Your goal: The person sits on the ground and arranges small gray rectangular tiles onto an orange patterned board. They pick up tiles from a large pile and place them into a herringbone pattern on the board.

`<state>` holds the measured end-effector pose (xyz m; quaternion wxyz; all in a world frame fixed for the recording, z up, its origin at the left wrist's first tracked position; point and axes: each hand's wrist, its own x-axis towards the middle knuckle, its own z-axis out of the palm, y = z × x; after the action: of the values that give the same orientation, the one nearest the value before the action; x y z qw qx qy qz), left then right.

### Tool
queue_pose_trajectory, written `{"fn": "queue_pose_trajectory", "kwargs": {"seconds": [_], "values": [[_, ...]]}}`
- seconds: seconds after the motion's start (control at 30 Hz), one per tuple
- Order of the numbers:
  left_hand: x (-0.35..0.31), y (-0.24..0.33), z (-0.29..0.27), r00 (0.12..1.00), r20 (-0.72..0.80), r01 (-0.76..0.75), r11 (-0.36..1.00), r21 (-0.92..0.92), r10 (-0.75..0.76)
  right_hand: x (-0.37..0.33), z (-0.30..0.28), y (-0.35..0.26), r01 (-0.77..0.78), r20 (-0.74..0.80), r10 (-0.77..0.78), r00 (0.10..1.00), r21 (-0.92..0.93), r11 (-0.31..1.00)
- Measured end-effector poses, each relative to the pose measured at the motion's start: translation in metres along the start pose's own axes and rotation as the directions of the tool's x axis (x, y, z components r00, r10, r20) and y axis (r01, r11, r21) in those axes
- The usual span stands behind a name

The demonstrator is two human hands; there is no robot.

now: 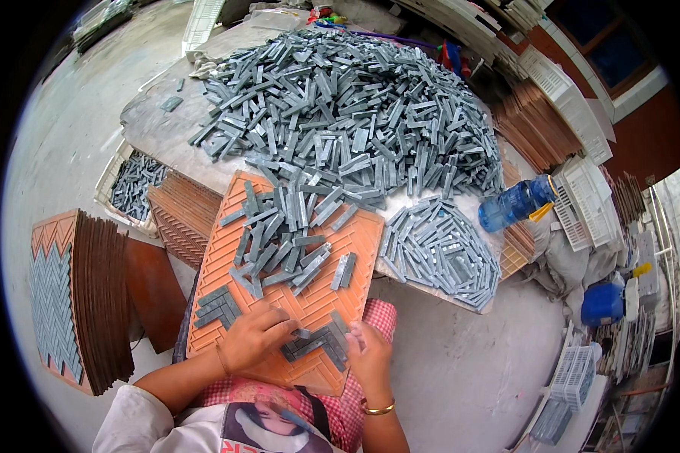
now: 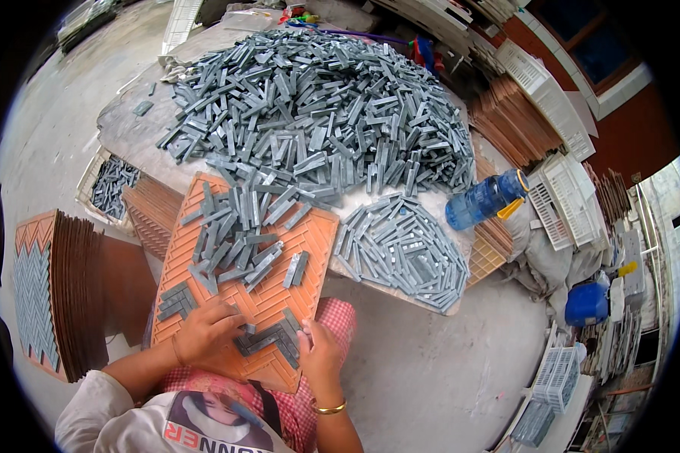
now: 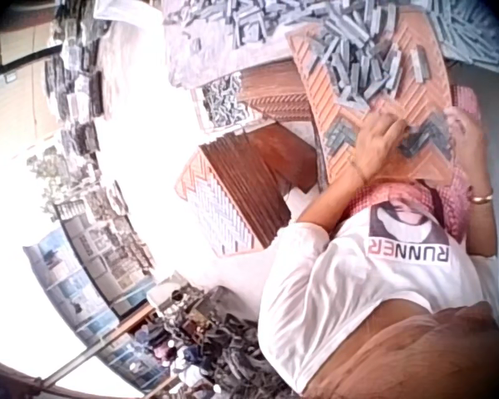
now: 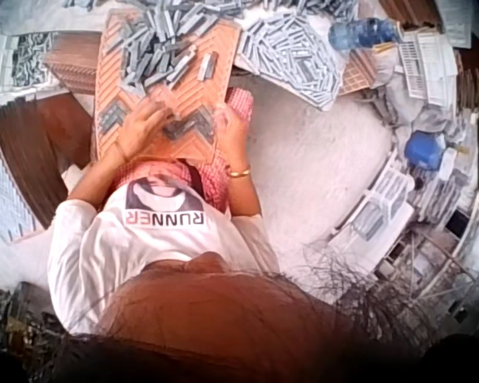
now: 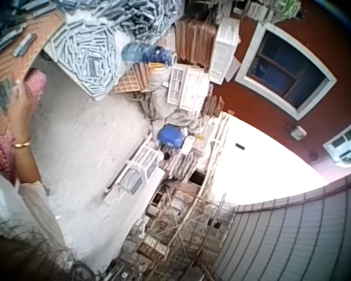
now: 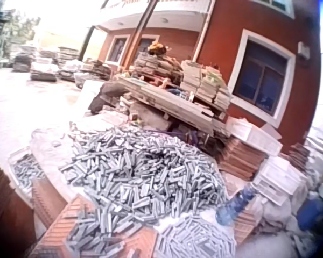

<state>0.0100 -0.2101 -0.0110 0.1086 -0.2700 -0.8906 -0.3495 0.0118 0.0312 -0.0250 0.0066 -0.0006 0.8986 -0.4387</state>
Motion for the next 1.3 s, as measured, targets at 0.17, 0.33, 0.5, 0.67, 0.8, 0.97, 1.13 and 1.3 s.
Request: {"fn": "queue_pose_trajectory", "kwargs": {"seconds": [0.17,0.33,0.5,0.67,0.8,0.97,1.13,1.3], "values": [[-0.006,0.003,0.003,0.999,-0.008,-0.05,0.998,0.029,0.051,0.001,-0.013,0.024,0.151,-0.136,-0.152,0.979,-0.015,0.988],[0.003,0.022,0.01,0.996,-0.01,-0.09,0.994,-0.055,0.09,-0.014,-0.015,-0.035,0.15,0.175,-0.175,0.969,0.147,0.978],[-0.004,0.02,0.017,0.994,0.043,-0.095,0.993,-0.072,0.098,-0.01,-0.002,-0.027,0.411,0.14,-0.407,0.902,0.007,0.912],[-0.012,0.003,0.0,0.997,-0.05,0.063,0.998,-0.003,-0.063,0.023,-0.001,-0.005,0.414,0.191,-0.406,0.894,-0.006,0.91],[-0.031,-0.008,-0.008,0.991,-0.073,0.111,0.994,0.015,-0.11,0.039,-0.001,-0.011,0.438,0.291,-0.428,0.856,0.032,0.898],[-0.049,-0.01,0.0,0.997,0.001,0.079,0.996,0.036,-0.079,0.053,-0.001,-0.012,0.486,0.407,-0.464,0.787,0.056,0.872],[-0.033,-0.001,0.007,0.996,0.042,-0.077,0.996,0.047,0.075,0.065,-0.001,-0.008,0.509,0.487,-0.465,0.739,0.048,0.859],[-0.023,-0.003,0.026,0.995,0.069,-0.076,0.993,0.086,0.071,0.069,-0.002,-0.017,0.524,0.434,-0.479,0.763,0.018,0.852]]}}
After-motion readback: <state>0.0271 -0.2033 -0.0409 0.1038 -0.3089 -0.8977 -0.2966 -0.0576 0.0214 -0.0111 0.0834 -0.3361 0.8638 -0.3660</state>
